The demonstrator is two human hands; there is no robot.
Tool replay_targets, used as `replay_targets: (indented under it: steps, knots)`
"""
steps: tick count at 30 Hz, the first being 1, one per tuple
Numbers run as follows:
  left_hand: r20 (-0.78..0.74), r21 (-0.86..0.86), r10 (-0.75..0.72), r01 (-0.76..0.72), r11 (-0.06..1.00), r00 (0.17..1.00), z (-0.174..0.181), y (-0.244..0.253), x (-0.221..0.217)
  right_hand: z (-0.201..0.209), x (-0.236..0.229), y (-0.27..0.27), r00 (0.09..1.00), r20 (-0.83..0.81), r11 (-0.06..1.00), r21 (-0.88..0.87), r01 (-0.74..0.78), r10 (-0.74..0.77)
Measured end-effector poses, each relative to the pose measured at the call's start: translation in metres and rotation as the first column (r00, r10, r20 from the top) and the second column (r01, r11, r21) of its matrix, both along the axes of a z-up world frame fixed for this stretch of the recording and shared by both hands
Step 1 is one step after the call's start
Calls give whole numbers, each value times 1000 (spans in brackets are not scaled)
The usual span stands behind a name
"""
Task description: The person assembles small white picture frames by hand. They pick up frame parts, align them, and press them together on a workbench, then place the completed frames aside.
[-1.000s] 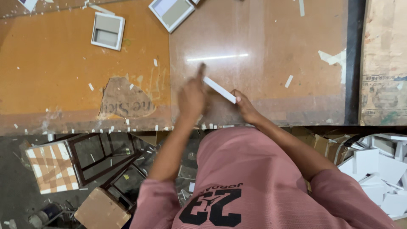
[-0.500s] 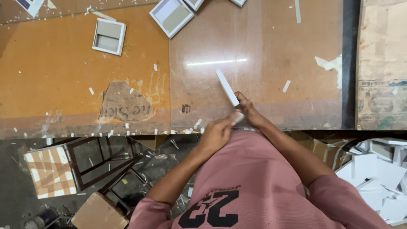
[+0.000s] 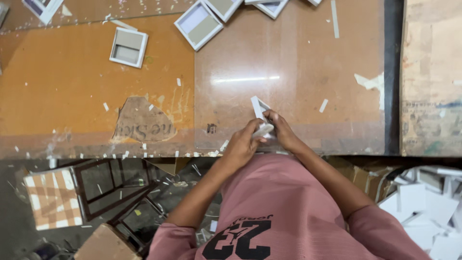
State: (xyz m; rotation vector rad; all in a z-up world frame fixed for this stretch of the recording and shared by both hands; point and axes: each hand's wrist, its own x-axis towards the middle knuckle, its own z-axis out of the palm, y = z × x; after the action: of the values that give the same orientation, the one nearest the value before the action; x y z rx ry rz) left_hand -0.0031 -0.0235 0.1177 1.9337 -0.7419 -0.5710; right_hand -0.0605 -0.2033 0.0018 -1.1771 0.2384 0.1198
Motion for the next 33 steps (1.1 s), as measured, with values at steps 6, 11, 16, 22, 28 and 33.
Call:
replay_targets:
  steps: [6,11,16,22,28,33]
  knots:
    - [233,254,-124,63,965,965,-7,-12,-16,-37,2,8,996,-71,993,-108,48,-55]
    - [317,-75,20,5,997,948,-17,-9,-8,-53,1,10,998,-1,997,29,69,-69]
    - [433,343,-240,88,935,869,-22,-15,10,-59,-6,3,999,23,999,3,48,-48]
    - [592,366,-58,-204,908,804,-20,-24,81,-68,-12,4,998,-52,999,-31,24,-25]
    - [560,288,-191,27,957,806,-32,-11,23,-113,-11,6,999,-17,999,-13,36,-36]
    - [346,322,-393,286,903,852,-26,5,-20,-119,-2,-33,920,379,604,-712,357,-97]
